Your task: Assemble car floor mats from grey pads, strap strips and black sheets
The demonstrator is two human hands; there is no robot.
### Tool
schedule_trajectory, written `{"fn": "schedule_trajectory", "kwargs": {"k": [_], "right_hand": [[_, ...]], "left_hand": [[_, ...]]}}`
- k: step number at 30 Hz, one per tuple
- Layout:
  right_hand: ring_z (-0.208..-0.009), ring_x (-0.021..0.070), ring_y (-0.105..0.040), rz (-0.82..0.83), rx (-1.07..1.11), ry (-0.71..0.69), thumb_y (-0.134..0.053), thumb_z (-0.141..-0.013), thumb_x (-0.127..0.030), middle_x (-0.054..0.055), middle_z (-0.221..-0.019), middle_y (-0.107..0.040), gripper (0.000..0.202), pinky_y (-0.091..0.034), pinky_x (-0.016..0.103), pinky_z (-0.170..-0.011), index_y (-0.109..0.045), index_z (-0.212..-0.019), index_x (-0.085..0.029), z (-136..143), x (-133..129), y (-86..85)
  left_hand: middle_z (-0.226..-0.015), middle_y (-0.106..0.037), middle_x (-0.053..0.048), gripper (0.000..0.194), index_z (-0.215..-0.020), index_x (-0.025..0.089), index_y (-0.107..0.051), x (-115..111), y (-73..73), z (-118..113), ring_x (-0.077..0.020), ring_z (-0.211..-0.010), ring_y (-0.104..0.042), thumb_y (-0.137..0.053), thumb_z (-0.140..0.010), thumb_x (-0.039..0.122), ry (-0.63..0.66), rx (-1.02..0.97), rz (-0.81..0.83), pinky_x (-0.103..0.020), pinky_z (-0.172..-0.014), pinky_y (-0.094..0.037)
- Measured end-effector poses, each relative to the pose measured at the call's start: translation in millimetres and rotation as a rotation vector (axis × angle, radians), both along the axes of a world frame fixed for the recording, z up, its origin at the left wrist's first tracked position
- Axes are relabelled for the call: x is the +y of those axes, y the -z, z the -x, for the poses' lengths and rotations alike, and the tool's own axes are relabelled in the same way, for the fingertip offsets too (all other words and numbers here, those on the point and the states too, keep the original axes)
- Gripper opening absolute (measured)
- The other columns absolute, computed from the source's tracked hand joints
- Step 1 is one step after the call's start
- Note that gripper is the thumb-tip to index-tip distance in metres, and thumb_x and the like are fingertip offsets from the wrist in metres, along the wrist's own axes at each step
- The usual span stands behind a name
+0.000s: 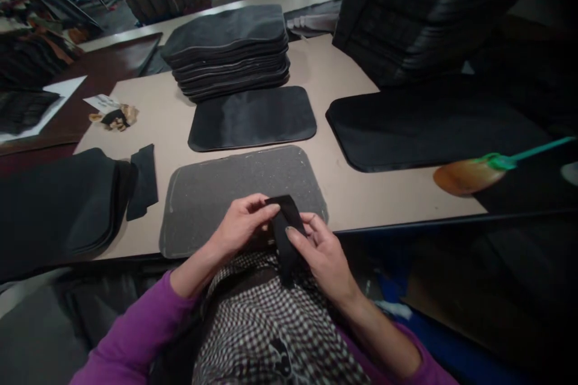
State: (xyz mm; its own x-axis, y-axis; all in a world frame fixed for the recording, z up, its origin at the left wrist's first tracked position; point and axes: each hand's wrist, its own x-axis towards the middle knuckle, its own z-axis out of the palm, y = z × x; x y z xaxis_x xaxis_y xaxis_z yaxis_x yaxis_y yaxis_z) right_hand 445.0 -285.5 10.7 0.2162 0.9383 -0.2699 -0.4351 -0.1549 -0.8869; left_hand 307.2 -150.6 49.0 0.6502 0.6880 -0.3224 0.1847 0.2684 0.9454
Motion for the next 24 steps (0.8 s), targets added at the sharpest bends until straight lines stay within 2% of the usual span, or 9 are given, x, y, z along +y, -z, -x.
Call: {"fn": "schedule_trajectory", "kwargs": {"k": [5, 10, 13, 15, 17, 19, 21, 23, 24], "right_hand": [[-0.088, 0.0176, -0.070, 0.073, -0.013, -0.069, -0.072, -0.094, -0.051, 0.007, -0.115, -0.073, 0.044, -0.057, 0.029, -0.076, -0.055, -0.122, -0.021, -5.0, -11.5, 18.4], [-0.092, 0.0180, -0.069, 0.082, -0.115, -0.091, -0.064, -0.099, -0.053, 0.007, -0.119, -0.072, 0.052, -0.057, 0.032, -0.080, -0.044, -0.139, -0.025, -2.4, -20.7, 30.3], [-0.090, 0.0197, -0.070, 0.116, -0.086, -0.132, -0.065, -0.098, -0.054, 0.006, -0.113, -0.073, 0.059, -0.056, 0.034, -0.081, -0.044, -0.145, -0.025, -4.6, -23.5, 27.4], [-0.094, 0.0220, -0.070, 0.102, -0.060, -0.223, -0.063, -0.099, -0.055, 0.007, -0.110, -0.073, 0.053, -0.056, 0.037, -0.086, -0.054, -0.141, -0.024, -9.5, -25.3, 24.6], [-0.104, 0.0254, -0.068, 0.003, -0.086, -0.312, -0.049, -0.105, -0.058, 0.010, -0.113, -0.073, 0.046, -0.051, 0.042, -0.099, -0.071, -0.123, -0.022, -15.8, -26.4, 22.7], [-0.117, 0.0285, -0.064, -0.090, -0.123, -0.344, -0.029, -0.108, -0.061, 0.011, -0.123, -0.071, 0.062, -0.043, 0.047, -0.112, -0.077, -0.111, -0.022, -21.7, -25.4, 20.4], [-0.130, 0.0302, -0.058, -0.117, -0.162, -0.324, -0.026, -0.107, -0.065, 0.011, -0.137, -0.065, 0.065, -0.036, 0.050, -0.119, -0.074, -0.126, -0.026, -25.8, -21.9, 14.5], [-0.139, 0.0324, -0.051, -0.151, -0.201, -0.322, -0.039, -0.102, -0.072, 0.011, -0.148, -0.057, 0.066, -0.031, 0.052, -0.122, -0.062, -0.145, -0.028, -27.4, -17.5, 3.4], [-0.140, 0.0339, -0.049, -0.191, -0.204, -0.350, -0.046, -0.097, -0.076, 0.012, -0.149, -0.057, 0.072, -0.032, 0.052, -0.122, -0.060, -0.148, -0.028, -27.0, -15.6, -3.6]], "left_hand": [[-0.059, -0.056, 0.004, 0.036, -0.084, 0.015, -0.065, 51.8, 13.9, 2.6, -0.0062, -0.051, -0.048, -0.077, -0.086, 0.048, -0.090, 0.015, -0.144, -0.019, -0.051, -0.035], [-0.055, -0.056, 0.006, 0.043, -0.098, 0.016, -0.063, 88.7, 34.1, -2.4, -0.0075, -0.044, -0.050, -0.086, -0.077, 0.045, -0.150, 0.014, -0.105, -0.018, -0.042, -0.029], [-0.058, -0.058, 0.005, 0.043, -0.100, 0.016, -0.062, 99.1, 34.0, -3.3, -0.0071, -0.045, -0.050, -0.086, -0.077, 0.043, -0.099, -0.040, -0.055, -0.018, -0.042, -0.029], [-0.061, -0.059, 0.004, 0.043, -0.101, 0.016, -0.062, 99.5, 25.3, 0.8, -0.0064, -0.047, -0.050, -0.087, -0.078, 0.042, -0.058, -0.113, -0.018, -0.017, -0.044, -0.030], [-0.065, -0.059, 0.004, 0.042, -0.102, 0.018, -0.062, 92.6, 11.0, 8.4, -0.0051, -0.047, -0.048, -0.087, -0.079, 0.043, -0.028, -0.211, 0.005, -0.017, -0.046, -0.032], [-0.068, -0.061, 0.002, 0.040, -0.098, 0.018, -0.062, 77.1, -7.0, 17.2, -0.0064, -0.050, -0.051, -0.085, -0.081, 0.046, 0.022, -0.303, -0.020, -0.019, -0.049, -0.038], [-0.067, -0.064, -0.001, 0.035, -0.094, 0.018, -0.063, 54.9, -27.1, 24.1, -0.0110, -0.056, -0.058, -0.081, -0.086, 0.048, 0.151, -0.352, -0.068, -0.023, -0.053, -0.045], [-0.069, -0.067, -0.004, 0.031, -0.095, 0.019, -0.067, 31.3, -48.1, 27.0, -0.0159, -0.060, -0.065, -0.073, -0.092, 0.049, 0.365, -0.331, -0.088, -0.027, -0.055, -0.051], [-0.073, -0.070, -0.007, 0.029, -0.098, 0.019, -0.069, 21.2, -58.2, 26.6, -0.0172, -0.061, -0.068, -0.067, -0.096, 0.049, 0.493, -0.301, -0.099, -0.029, -0.055, -0.053]]}}
